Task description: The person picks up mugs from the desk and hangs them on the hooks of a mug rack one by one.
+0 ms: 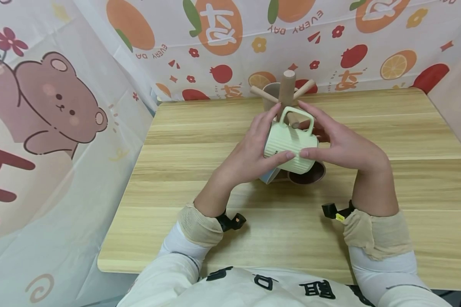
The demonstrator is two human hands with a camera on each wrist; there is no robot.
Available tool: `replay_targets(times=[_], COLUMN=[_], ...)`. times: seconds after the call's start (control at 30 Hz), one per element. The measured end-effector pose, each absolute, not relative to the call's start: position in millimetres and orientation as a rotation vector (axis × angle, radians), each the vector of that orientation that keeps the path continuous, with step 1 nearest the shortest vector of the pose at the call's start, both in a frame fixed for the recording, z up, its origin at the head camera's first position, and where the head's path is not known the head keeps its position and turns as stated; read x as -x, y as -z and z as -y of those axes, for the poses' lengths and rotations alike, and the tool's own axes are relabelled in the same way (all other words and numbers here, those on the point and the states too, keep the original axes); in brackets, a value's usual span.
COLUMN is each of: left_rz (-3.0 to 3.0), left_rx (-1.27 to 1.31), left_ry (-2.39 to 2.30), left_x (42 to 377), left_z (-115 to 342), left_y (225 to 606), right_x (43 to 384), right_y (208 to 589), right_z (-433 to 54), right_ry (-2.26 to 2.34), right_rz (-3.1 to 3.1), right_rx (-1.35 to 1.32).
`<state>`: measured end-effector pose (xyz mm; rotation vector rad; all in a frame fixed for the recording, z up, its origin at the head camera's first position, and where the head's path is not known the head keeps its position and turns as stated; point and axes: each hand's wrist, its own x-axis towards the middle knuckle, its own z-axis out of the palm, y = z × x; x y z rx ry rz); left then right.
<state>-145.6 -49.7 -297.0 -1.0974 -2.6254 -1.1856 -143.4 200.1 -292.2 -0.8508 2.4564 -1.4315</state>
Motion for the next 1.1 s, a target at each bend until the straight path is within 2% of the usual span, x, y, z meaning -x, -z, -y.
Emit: replay_targets(times=[1.1], left_rz=[2.624], left_rx=[1.039], left_ry=[1.230], left_x=[146.9], left_z=[51.2], left_y=[291.4], right_x=[145.1], right_y=[292.2], right_z=[-205.2], right_ry=[1.523], right_rz=[-2.550], right_rx=[0.934])
